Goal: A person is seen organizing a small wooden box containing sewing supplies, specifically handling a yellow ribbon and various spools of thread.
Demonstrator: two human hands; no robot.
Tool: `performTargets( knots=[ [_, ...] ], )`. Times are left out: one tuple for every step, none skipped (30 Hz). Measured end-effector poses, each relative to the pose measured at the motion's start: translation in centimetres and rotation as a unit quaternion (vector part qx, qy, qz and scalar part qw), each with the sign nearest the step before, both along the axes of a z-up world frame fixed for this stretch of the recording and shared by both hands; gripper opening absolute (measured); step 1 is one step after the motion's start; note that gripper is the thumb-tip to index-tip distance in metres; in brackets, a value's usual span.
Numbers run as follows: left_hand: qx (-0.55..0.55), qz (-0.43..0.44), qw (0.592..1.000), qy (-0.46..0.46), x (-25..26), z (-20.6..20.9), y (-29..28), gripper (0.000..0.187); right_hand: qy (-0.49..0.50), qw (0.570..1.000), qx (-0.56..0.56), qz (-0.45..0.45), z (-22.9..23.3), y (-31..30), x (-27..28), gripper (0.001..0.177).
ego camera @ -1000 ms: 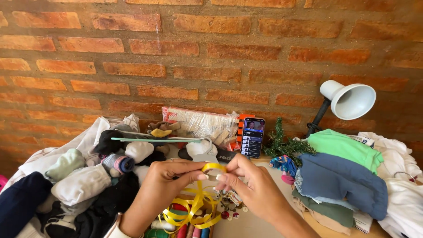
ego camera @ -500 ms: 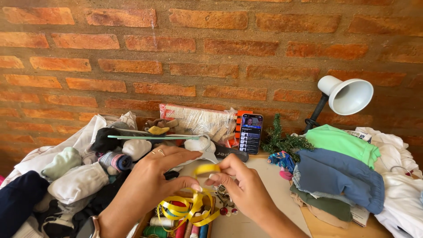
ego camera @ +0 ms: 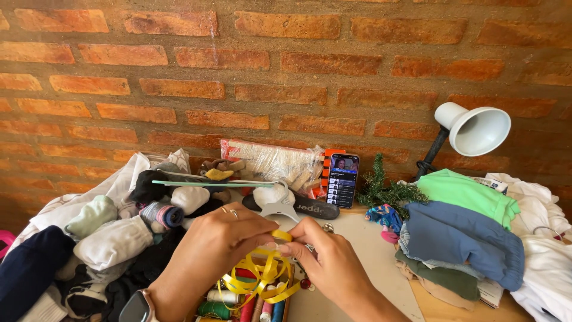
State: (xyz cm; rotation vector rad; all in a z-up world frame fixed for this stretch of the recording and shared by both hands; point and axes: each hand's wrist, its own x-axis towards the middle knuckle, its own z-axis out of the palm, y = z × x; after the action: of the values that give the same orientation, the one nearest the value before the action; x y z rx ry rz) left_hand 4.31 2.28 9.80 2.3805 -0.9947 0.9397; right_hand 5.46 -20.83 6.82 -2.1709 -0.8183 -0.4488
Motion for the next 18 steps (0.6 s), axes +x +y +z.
performTargets(
  knots=[
    [0.000, 0.001, 1.000, -0.001, 0.3, -0.2, 0.2, 0.018, -0.001, 1.000, 0.000, 0.001, 0.0, 0.3, 0.0, 0.017],
    [-0.024, 0.003, 1.000, 0.006, 0.7, -0.3, 0.4, 0.020, 0.096, 0.992, 0.080, 0.003, 0.0, 0.6, -0.1, 0.020],
    [-0.048, 0.006, 0.999, 0.012, 1.0, -0.4, 0.7, 0.022, 0.191, 0.969, 0.159, 0.006, 0.0, 0.9, -0.2, 0.024],
    [-0.047, 0.007, 0.999, 0.011, 0.6, -0.2, 0.3, 0.022, 0.190, 0.969, 0.160, 0.007, -0.1, 1.0, -0.1, 0.024],
    [-0.105, 0.018, 0.992, 0.066, 0.3, 0.2, -0.1, 0.021, 0.259, 0.934, 0.242, 0.053, -0.1, 1.1, -0.1, 0.020],
    [-0.162, 0.028, 0.979, 0.122, -0.1, 0.7, -0.4, 0.019, 0.325, 0.884, 0.321, 0.098, -0.1, 1.2, -0.1, 0.017],
    [-0.161, 0.028, 0.979, 0.119, -0.2, 0.9, -0.6, 0.019, 0.322, 0.885, 0.321, 0.099, 0.2, 1.2, -0.4, 0.017],
    [-0.184, 0.032, 0.971, 0.150, -0.4, 1.0, -0.8, 0.019, 0.338, 0.879, 0.320, 0.106, 0.5, 1.3, -0.6, 0.017],
    [-0.207, 0.036, 0.960, 0.183, -0.5, 1.2, -1.1, 0.019, 0.355, 0.872, 0.318, 0.111, 0.8, 1.3, -0.9, 0.017],
    [-0.206, 0.035, 0.961, 0.181, -0.4, 1.0, -1.1, 0.019, 0.353, 0.873, 0.318, 0.112, 0.6, 1.0, -0.7, 0.017],
    [-0.191, 0.032, 0.966, 0.173, -0.4, 1.0, -1.0, 0.018, 0.285, 0.923, 0.246, 0.078, 0.5, 0.8, -0.5, 0.020],
    [-0.176, 0.029, 0.970, 0.166, -0.4, 0.9, -0.9, 0.016, 0.213, 0.961, 0.170, 0.043, 0.3, 0.5, -0.3, 0.023],
    [-0.174, 0.029, 0.970, 0.166, 0.0, 0.4, -0.7, 0.016, 0.213, 0.961, 0.172, 0.044, 0.5, 0.2, -0.3, 0.023],
    [-0.103, 0.037, 0.989, 0.103, 0.4, -0.1, -0.4, 0.018, 0.146, 0.983, 0.112, 0.016, 0.7, -0.1, -0.4, 0.026],
    [-0.032, 0.046, 0.998, 0.038, 0.7, -0.6, -0.1, 0.020, 0.077, 0.996, 0.051, -0.010, 0.9, -0.3, -0.3, 0.033],
    [-0.032, 0.049, 0.998, 0.037, 0.4, -0.3, -0.2, 0.020, 0.076, 0.996, 0.051, -0.007, 1.0, -0.3, -0.4, 0.033],
    [-0.007, 0.070, 0.997, 0.044, 0.1, -0.2, -0.4, 0.021, 0.032, 0.999, 0.031, -0.011, 1.1, -0.5, -0.5, 0.028],
    [0.018, 0.091, 0.994, 0.052, -0.2, -0.1, -0.5, 0.022, -0.012, 1.000, 0.011, -0.015, 1.2, -0.6, -0.5, 0.024]
  ],
)
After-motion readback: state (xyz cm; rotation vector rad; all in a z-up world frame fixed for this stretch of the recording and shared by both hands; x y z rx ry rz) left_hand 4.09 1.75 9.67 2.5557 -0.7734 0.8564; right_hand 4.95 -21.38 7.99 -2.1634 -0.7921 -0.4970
